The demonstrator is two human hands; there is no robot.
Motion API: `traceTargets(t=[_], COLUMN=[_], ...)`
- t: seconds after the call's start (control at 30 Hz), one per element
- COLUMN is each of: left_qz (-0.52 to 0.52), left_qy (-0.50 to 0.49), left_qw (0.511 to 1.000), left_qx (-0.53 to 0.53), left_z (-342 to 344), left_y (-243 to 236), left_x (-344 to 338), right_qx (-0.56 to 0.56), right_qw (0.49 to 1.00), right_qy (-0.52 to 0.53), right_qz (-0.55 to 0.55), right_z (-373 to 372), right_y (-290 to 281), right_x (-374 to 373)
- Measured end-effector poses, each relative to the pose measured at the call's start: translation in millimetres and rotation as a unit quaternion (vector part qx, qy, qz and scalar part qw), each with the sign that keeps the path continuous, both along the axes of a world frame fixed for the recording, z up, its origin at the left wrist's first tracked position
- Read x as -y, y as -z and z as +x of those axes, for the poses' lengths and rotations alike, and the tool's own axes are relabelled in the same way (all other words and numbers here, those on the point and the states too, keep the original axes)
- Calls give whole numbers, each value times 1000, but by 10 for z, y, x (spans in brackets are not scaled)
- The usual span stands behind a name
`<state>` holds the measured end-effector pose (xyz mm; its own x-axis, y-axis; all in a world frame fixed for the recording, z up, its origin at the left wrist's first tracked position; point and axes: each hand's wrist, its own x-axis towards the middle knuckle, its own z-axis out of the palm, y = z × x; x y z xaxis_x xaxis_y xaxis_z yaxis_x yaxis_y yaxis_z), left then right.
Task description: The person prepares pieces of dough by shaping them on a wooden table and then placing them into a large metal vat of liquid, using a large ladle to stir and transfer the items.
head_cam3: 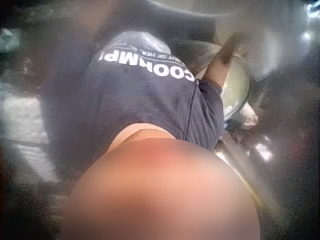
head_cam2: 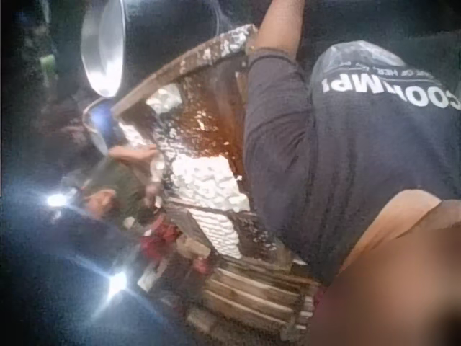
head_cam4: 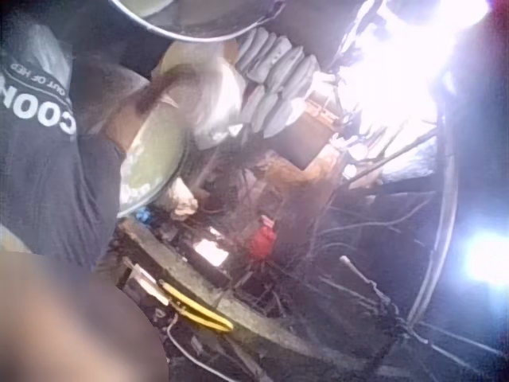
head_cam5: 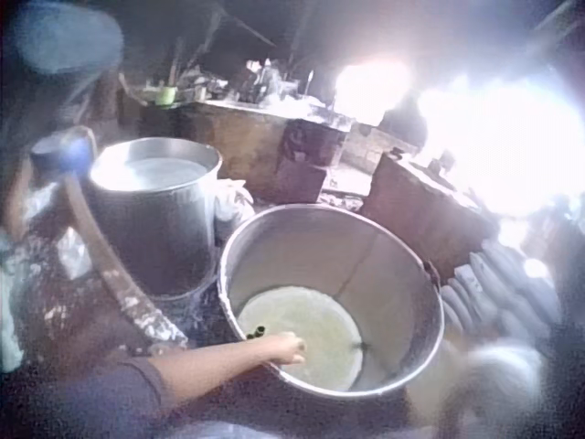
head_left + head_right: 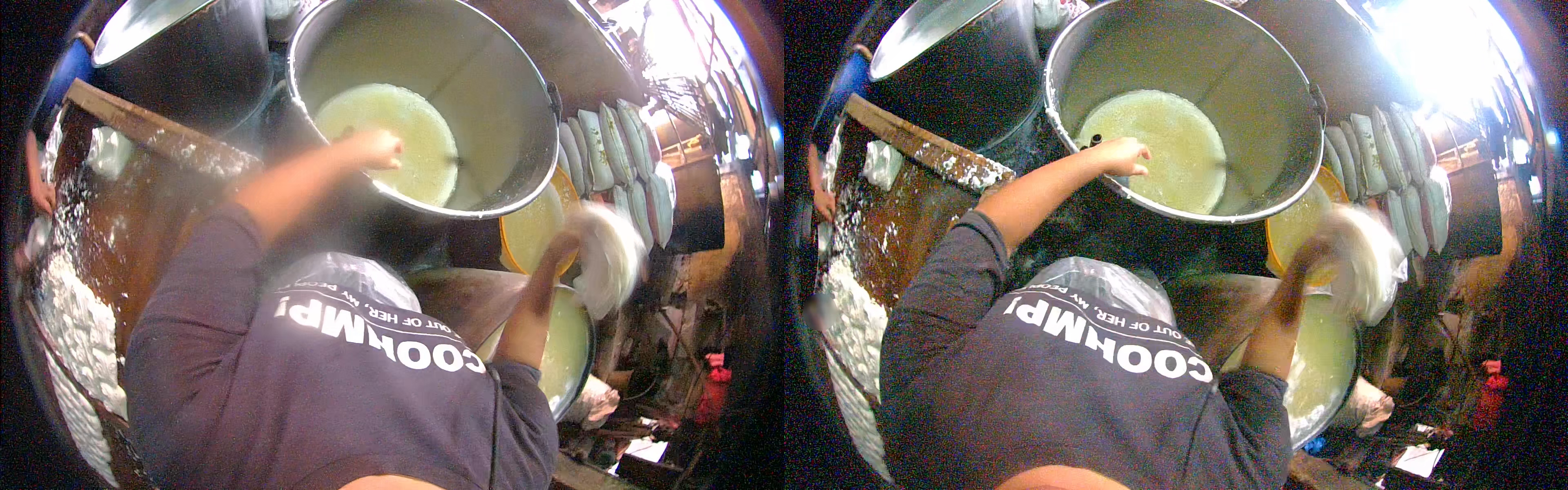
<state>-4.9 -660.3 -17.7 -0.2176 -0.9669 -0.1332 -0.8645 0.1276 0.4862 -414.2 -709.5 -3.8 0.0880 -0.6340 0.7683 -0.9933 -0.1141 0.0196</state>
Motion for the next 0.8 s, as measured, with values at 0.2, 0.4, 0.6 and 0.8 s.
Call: traceTargets(t=[0.2,0.4,0.6,0.8], left_qz=[100,100,-8,-55], left_qy=[73,-150,-212,-278], left_qw=[881,963,969,944], left_qx=[456,201,125,168], left_z=[145,613,997,1485], left_y=[41,8,211,222], left_x=[47,-116,-16,132], right_qx=[197,414,536,676], right_qw=[885,770,633,395], right_qy=[-164,-89,-142,-318], right_qz=[389,478,540,534], right_z=[676,752,540,867], right_y=[-325,-1161,-1100,-1322], right_x=[203,352,164,-577])
